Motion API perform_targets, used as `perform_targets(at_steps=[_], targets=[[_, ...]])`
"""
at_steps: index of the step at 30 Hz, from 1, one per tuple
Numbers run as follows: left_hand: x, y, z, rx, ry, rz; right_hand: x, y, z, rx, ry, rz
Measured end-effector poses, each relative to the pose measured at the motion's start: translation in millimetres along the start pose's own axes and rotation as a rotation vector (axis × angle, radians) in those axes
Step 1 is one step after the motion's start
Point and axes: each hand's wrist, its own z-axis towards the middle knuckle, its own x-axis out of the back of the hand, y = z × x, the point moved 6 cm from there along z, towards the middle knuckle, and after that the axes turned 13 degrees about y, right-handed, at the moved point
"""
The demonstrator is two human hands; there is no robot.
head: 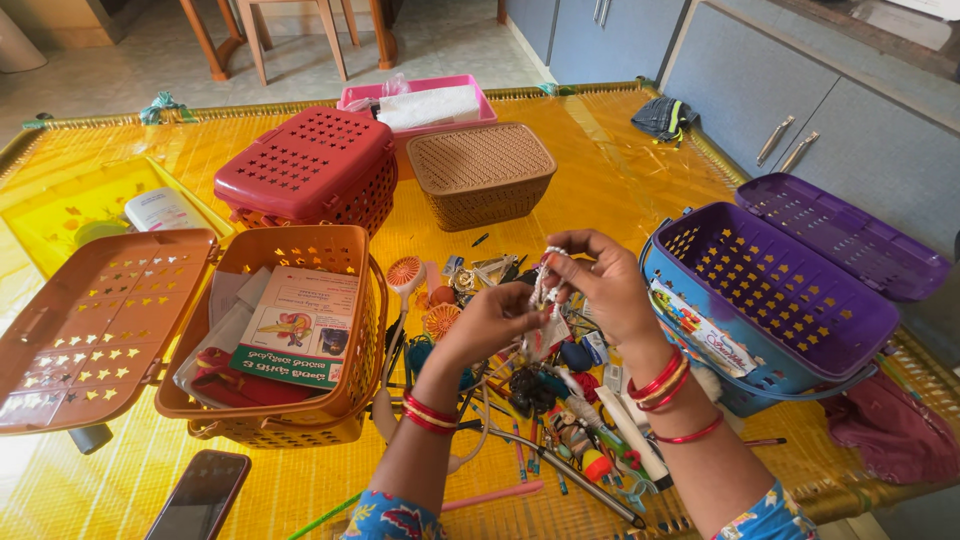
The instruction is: The person sorts a pile of small accessories, including hair clips, scrunchies, yarn pieces, and small toys, from a table surface and places them one at a time into an open blue storage basket with a purple lid, occasionally untangling or grouping items before placing them inside.
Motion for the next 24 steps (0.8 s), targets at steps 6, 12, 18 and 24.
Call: perform_targets(at_steps=[6, 12, 18, 24], targets=[[3.8, -8.3, 12.8, -0.205, 0.112, -0.135, 13.7, 12.5, 0.8, 0.028, 0.03, -0.035], [17.2, -36.7, 28.5, 0.005, 0.296, -0.441, 23.6, 55.1, -7.7, -0.129, 0.026, -0.123], [17.6, -41.7, 30.4, 0.051, 0.31, -0.513, 6.5, 103.2, -31.6, -0.103, -0.222, -0.358], [19.2, -41.2, 30.7, 0.014, 0.328, -0.525, 1.8, 132.1, -45.2, -0.081, -0.253, -0.548]])
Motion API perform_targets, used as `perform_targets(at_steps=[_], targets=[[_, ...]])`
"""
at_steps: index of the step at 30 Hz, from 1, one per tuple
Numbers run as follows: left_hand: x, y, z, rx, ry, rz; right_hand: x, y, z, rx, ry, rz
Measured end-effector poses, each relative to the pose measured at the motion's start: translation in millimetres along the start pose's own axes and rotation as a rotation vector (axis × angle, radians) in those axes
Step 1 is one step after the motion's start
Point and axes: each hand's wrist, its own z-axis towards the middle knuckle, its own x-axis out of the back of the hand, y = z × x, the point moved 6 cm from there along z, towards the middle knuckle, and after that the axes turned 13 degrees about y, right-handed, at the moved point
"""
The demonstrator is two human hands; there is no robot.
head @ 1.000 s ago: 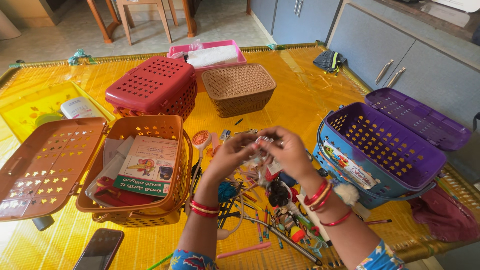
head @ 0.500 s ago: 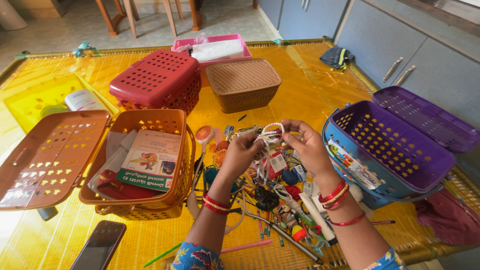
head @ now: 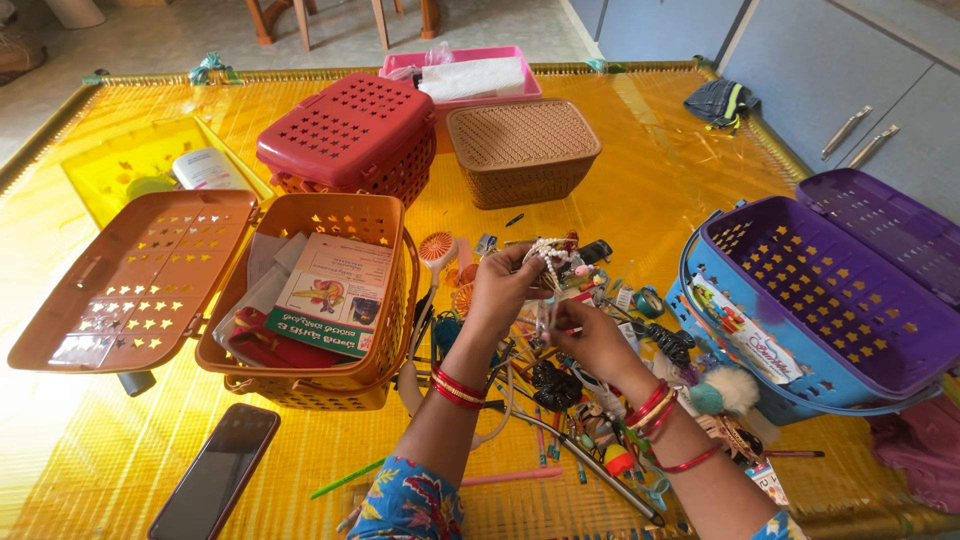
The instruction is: The person sorts a pile of small accessories, including hair clips, scrunchies, yarn pieces, and small toys, from a table surface and places them one at a time into an open blue storage basket with a purple lid, occasionally untangling or grouping items before placing them inside.
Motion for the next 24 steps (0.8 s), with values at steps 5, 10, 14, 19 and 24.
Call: perform_targets(at_steps=[5, 10, 14, 19, 24], targets=[[5.8, 2.4, 1.0, -0.031, 0.022, -0.026, 6.8, 4.0, 0.9, -0.082, 0.038, 0.112], [12.1, 9.2, 2.4, -0.132, 0.098, 0.157, 29.1, 4.8, 12.5, -0.215, 0.098, 0.333], [20.7, 27.0, -7.0, -0.413, 0.203, 0.663, 41.7, 10.4, 21.5, -0.105, 0.129, 0.357], [7.5, 45.6, -25.8, -0.68, 0.211, 1.271, 33.5, 45.9, 23.4, -0.26, 0.135, 0.368], [-4.1, 11.1, -37.0, -0.095, -0.278, 1.364, 32.5, 71.8, 28.4, -0.29, 0.129, 0.395]])
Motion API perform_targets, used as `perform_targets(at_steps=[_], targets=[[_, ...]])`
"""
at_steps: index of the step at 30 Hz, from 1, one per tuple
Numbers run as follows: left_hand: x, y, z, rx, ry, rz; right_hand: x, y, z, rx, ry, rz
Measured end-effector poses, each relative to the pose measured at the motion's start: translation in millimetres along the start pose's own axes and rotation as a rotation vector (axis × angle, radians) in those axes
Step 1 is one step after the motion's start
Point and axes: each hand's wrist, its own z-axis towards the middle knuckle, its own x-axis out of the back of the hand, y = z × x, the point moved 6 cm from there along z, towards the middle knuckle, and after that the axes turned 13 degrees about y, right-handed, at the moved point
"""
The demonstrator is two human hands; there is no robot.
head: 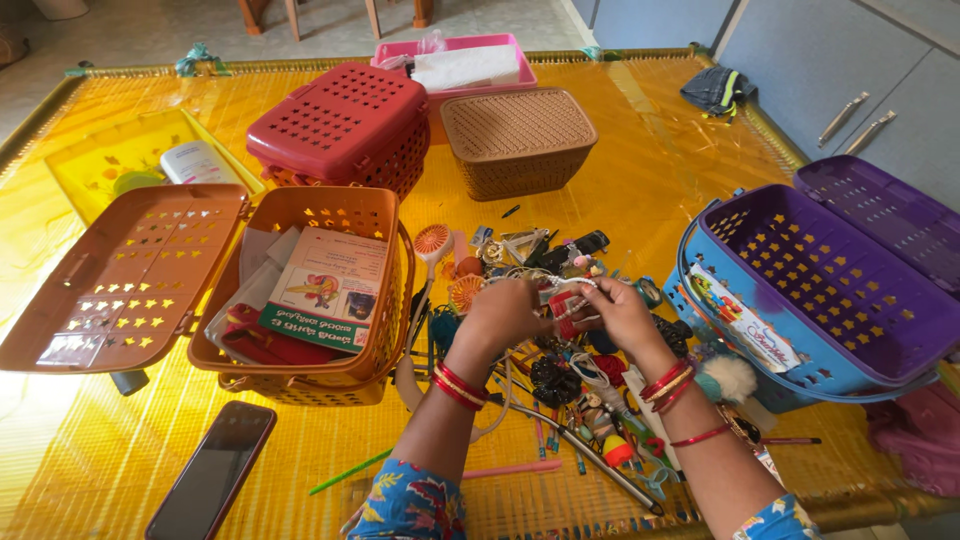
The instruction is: The person sorts a pile of small accessories, including hair clips, scrunchies, yarn pieces, and small toys, from a table surface and places them one at a time into an open blue storage basket with a purple lid, occasionally untangling or grouping items before placing them inside.
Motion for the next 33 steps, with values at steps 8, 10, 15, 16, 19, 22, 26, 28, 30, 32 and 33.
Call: perform_targets(at_steps=[8, 10, 15, 16, 19, 22, 26, 28, 30, 32, 33], targets=[[-31.7, -1.3, 14.5, -0.087, 0.192, -0.001, 9.4, 18.8, 7.9, 0.017, 0.014, 0.044], [-41.8, -8.9, 20.0, -0.051, 0.171, -0.035, 11.2, 21.5, 5.6, -0.014, 0.04, 0.023], [-49.3, -6.6, 23.9, -0.123, 0.272, -0.1, 12.3, 17.7, -1.6, -0.033, 0.038, -0.04], [-47.9, -4.5, 23.0, -0.136, 0.281, -0.126, 13.6, 17.9, -4.0, -0.042, 0.045, -0.063], [-35.5, 3.6, 16.5, -0.14, 0.298, -0.204, 14.9, 14.5, -7.5, -0.027, 0.038, -0.066], [-12.0, 13.2, 7.5, -0.107, 0.326, -0.272, 17.6, 13.3, -10.3, -0.035, 0.04, -0.077], [22.7, 12.3, -2.1, 0.033, 0.265, -0.501, 20.6, 12.1, -14.0, -0.034, 0.05, -0.086], [39.7, 10.4, -7.3, 0.028, 0.257, -0.581, 22.4, 8.7, -15.4, -0.036, 0.06, -0.058], [62.1, 12.6, -12.6, -0.154, 0.373, -0.545, 26.3, 0.5, -15.3, -0.029, 0.086, -0.029], [64.0, 6.7, -13.5, -0.153, 0.297, -0.578, 30.5, -14.2, -14.0, 0.012, 0.111, -0.013], [62.7, 2.8, -13.4, -0.151, 0.259, -0.595, 32.4, -24.5, -12.6, 0.05, 0.123, -0.011]])
